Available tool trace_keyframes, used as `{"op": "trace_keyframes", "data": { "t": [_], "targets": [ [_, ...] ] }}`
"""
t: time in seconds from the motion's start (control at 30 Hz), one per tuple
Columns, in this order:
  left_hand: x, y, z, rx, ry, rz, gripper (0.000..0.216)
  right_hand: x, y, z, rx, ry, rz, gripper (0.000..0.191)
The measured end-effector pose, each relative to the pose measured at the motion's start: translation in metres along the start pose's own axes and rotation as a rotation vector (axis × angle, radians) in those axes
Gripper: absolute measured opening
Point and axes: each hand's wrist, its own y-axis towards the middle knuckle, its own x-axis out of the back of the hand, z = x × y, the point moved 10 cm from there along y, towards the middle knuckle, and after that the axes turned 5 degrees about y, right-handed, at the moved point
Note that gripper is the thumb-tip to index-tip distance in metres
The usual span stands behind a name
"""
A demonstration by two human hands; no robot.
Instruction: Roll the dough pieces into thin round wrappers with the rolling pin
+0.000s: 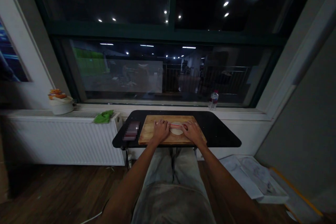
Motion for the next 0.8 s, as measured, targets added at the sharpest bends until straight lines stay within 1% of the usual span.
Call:
{"op": "trace_keyframes", "data": {
  "t": [0.1, 0.17, 0.23, 0.33, 0.43, 0.5, 0.57, 0.6, 0.73, 0.8],
  "targets": [
    [-0.005, 0.002, 0.003, 0.028, -0.007, 0.049, 0.043, 0.005, 0.001, -0.004, -0.096, -0.060, -0.018, 0.046],
    [-0.004, 0.003, 0.005, 0.036, -0.013, 0.049, 0.043, 0.007, 0.001, -0.007, -0.150, -0.101, -0.024, 0.046],
    [-0.001, 0.003, 0.005, 0.038, -0.016, 0.039, 0.043, 0.007, 0.001, -0.008, -0.158, -0.134, -0.030, 0.045],
    [0.003, 0.003, 0.008, 0.069, -0.005, 0.039, 0.048, 0.003, 0.001, -0.006, -0.087, -0.182, -0.008, 0.044],
    [0.003, 0.002, 0.011, 0.123, 0.022, 0.054, 0.052, -0.005, 0.003, -0.003, 0.056, -0.227, 0.051, 0.048],
    [0.004, 0.002, 0.008, 0.112, 0.043, 0.047, 0.049, -0.010, 0.006, -0.003, 0.142, -0.249, 0.085, 0.050],
    [0.005, 0.003, 0.003, 0.079, 0.058, 0.031, 0.045, -0.015, 0.013, -0.006, 0.167, -0.267, 0.127, 0.053],
    [0.005, 0.003, 0.002, 0.068, 0.061, 0.025, 0.045, -0.018, 0.018, -0.009, 0.155, -0.275, 0.149, 0.055],
    [0.001, 0.003, 0.002, 0.077, 0.044, 0.029, 0.048, -0.023, 0.033, -0.020, 0.017, -0.280, 0.205, 0.059],
    [0.000, 0.004, 0.003, 0.075, 0.034, 0.022, 0.047, -0.023, 0.035, -0.020, -0.012, -0.267, 0.228, 0.060]
  ]
}}
